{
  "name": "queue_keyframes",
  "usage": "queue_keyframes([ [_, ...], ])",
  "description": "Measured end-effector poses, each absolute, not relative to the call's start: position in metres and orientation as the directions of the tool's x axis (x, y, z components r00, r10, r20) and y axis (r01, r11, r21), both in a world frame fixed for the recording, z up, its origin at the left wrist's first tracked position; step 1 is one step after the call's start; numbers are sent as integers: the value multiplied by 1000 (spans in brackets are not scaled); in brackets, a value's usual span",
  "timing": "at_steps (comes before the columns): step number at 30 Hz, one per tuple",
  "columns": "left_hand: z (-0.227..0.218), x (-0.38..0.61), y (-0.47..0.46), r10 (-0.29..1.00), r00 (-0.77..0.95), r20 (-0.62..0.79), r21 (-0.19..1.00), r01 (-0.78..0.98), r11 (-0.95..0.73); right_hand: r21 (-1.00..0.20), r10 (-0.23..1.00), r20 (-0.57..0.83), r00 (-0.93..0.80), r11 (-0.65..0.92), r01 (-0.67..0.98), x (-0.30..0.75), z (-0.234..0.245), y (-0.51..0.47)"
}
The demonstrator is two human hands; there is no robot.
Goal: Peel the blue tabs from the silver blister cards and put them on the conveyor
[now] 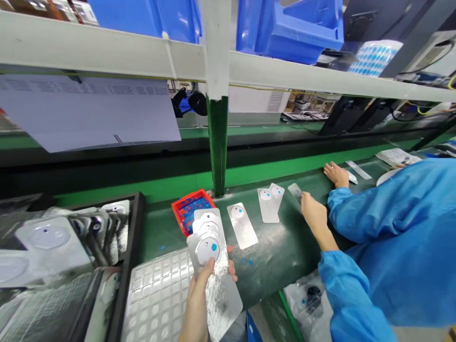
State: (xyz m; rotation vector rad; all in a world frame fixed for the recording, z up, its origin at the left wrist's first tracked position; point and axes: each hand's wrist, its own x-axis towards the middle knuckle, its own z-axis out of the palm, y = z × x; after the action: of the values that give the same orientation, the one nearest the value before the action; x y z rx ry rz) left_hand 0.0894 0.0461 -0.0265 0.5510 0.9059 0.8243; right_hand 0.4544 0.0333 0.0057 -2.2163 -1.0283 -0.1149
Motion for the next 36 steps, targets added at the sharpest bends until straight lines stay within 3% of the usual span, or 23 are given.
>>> queue_keyframes([
  [2, -22, 92, 41, 821, 339, -460, 728, -385, 567, -608, 610, 388, 691, -394, 689, 427, 7, 24],
  [5, -13, 97, 29, 865, 276, -419, 775, -387, 499, -739, 684, 344, 643, -225, 635, 353, 3, 8],
  [7, -7, 100, 21, 899, 217, -381, 805, -401, 438, -942, 789, 167, 591, -49, 332, 293, -1, -3],
  [8, -4, 100, 19, 912, 188, -364, 816, -406, 410, -978, 819, 125, 560, 5, 210, 265, -2, -7],
  [10, 0, 98, 17, 925, 140, -353, 834, -402, 379, -985, 831, 146, 537, 74, 154, 222, -1, -13],
  [12, 3, 91, 19, 927, 99, -362, 852, -369, 372, -941, 798, 289, 529, 134, 311, 199, 0, -12],
  [14, 6, 79, 22, 927, 50, -372, 874, -318, 368, -822, 746, 479, 463, 197, 534, 193, 3, -7],
  [18, 13, 55, 23, 931, -31, -363, 919, -174, 353, -525, 707, 694, 134, 370, 766, 206, 13, 8],
  [23, 17, 37, 18, 934, -87, -346, 938, -31, 344, -313, 681, 711, -174, 529, 789, 208, 32, 17],
  [29, 11, 23, 12, 945, -132, -300, 950, 51, 309, -197, 645, 707, -291, 575, 794, 195, 35, 19],
  [36, 10, 12, 7, 940, -66, -336, 942, 4, 337, -55, 541, 773, -330, 577, 815, 188, 28, 11],
])
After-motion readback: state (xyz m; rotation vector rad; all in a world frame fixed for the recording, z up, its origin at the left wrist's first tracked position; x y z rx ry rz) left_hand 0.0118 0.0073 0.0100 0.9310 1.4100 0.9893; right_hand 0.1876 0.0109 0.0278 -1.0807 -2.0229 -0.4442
